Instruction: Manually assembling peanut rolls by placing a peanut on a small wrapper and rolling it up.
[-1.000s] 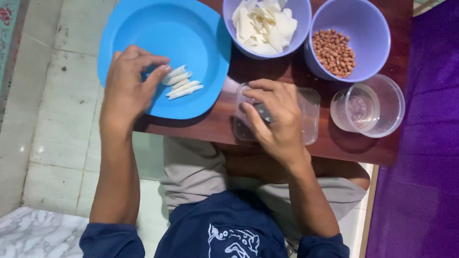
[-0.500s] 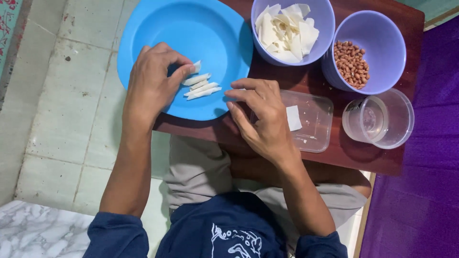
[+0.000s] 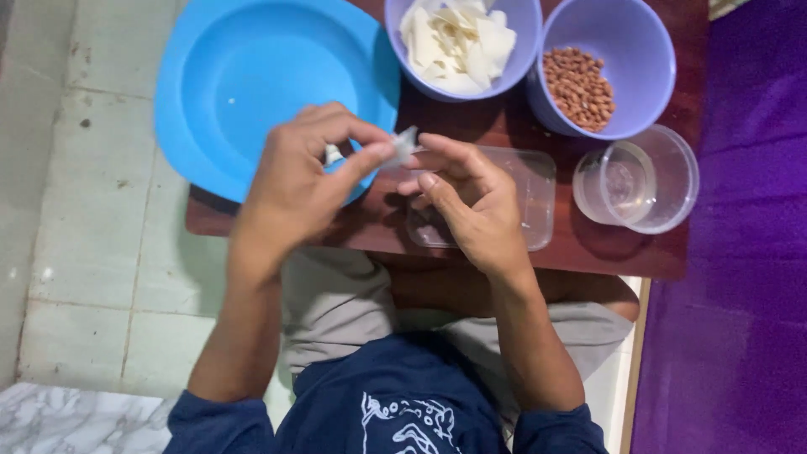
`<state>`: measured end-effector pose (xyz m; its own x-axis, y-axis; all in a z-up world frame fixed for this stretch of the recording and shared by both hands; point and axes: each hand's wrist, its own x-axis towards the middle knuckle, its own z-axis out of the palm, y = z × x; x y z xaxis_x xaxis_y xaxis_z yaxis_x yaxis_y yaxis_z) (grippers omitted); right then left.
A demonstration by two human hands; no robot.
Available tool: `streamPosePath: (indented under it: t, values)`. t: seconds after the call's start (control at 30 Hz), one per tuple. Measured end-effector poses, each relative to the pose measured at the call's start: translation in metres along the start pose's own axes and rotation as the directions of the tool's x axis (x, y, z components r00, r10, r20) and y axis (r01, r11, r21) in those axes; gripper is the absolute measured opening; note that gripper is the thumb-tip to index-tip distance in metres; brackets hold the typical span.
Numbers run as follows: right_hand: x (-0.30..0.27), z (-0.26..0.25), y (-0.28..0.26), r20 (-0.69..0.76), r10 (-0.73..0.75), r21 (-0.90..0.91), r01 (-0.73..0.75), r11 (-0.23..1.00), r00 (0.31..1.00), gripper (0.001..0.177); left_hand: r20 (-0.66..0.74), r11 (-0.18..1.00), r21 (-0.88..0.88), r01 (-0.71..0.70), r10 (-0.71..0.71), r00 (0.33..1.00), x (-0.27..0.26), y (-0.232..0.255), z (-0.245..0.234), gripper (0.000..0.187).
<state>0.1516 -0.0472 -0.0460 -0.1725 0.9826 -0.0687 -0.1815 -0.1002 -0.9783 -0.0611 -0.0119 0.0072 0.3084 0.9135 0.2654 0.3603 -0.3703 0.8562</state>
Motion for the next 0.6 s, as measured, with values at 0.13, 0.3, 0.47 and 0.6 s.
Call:
streamPosePath:
  t: [0.13,0.3,0.47,0.6]
  values:
    - [-0.010,-0.021,0.004,-0.098,-0.006,0.048,0.011,0.999,0.995,0.037,0.060,0.984,-0.160,0.074,-0.065,0.996,0.005,0.006,0.048,0.009]
    - [-0.020,-0.046,0.009,-0.159,0.150,0.545,-0.040,0.838,0.976,0.032,0.041,0.993,-0.118,0.019,-0.014,0.999,0.011,0.021,0.083,0.022]
    - [-0.026,-0.062,0.016,-0.257,0.190,0.563,-0.012,0.826,0.948,0.034,0.098,0.996,0.021,-0.082,0.079,0.992,0.008,0.019,0.098,0.041]
    - [-0.028,-0.069,0.019,-0.203,0.157,0.558,-0.018,0.829,0.966,0.035,0.078,0.985,0.096,-0.142,0.135,0.988,0.008,0.017,0.104,0.020]
